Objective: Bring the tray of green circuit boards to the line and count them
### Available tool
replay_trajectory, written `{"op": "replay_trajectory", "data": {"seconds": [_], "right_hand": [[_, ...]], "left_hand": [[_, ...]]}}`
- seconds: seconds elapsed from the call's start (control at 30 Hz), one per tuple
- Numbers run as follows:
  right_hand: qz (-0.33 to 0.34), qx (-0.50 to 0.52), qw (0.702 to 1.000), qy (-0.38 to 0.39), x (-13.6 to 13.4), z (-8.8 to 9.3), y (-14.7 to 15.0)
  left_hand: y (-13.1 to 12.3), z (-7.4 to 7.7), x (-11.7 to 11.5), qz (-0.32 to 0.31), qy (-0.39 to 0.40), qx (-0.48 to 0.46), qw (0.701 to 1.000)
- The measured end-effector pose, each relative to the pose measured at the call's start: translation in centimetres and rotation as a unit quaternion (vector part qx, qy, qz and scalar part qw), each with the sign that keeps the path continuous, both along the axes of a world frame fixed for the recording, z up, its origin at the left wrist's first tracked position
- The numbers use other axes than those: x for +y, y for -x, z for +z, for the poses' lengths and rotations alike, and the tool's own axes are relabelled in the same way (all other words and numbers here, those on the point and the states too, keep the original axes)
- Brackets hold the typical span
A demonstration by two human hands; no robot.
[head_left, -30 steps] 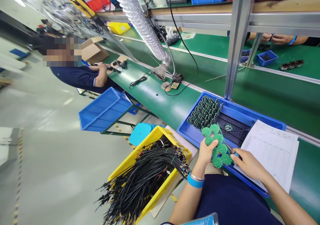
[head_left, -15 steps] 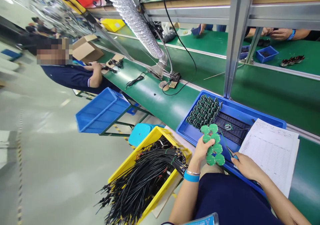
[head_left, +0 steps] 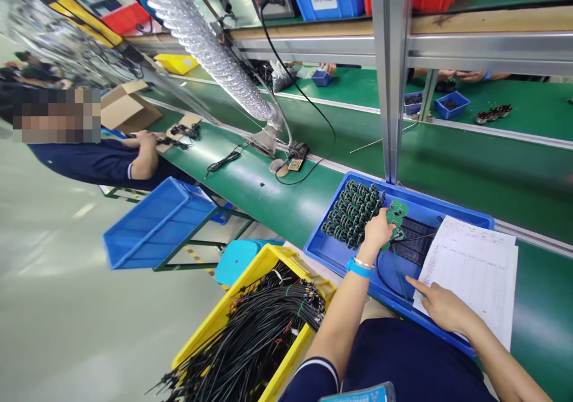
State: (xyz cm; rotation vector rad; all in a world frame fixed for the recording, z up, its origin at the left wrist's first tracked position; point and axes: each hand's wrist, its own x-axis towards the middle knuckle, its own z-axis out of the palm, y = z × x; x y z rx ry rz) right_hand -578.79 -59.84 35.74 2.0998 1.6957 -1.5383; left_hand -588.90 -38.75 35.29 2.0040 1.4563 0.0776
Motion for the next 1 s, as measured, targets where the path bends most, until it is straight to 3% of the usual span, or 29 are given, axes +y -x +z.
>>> {"op": "replay_trajectory", "data": {"seconds": [0.13, 0.27, 0.43, 0.7, 0.83, 1.0], "right_hand": [[-0.013, 0.010, 1.000, 0.005, 0.1, -0.8, -0.2], [-0.033, 0.017, 0.999, 0.000, 0.1, -1.1, -1.1], [-0.047, 0.030, 0.998, -0.016, 0.0, -1.1, -1.7], [-0.059, 0.051, 0.996, -0.051, -0.2, -1.5, -1.6], [-0.073, 0.060, 0.993, -0.076, -0.2, -1.4, -1.8], [-0.124, 0.083, 0.979, -0.142, 0.4, 0.0, -2.3]], "left_hand": [[-1.9, -2.0, 1.8, -0.072, 0.040, 0.010, 0.997], [-1.6, -3.7, 1.6, -0.105, 0.045, 0.033, 0.993], [-1.3, -4.6, 1.1, -0.079, 0.011, 0.121, 0.989], [-3.3, -5.8, 1.0, -0.064, 0.033, 0.203, 0.977], [-3.0, -5.4, 0.7, -0.047, 0.040, 0.154, 0.986], [-0.8, -2.8, 0.2, -0.002, 0.046, -0.004, 0.999]]}}
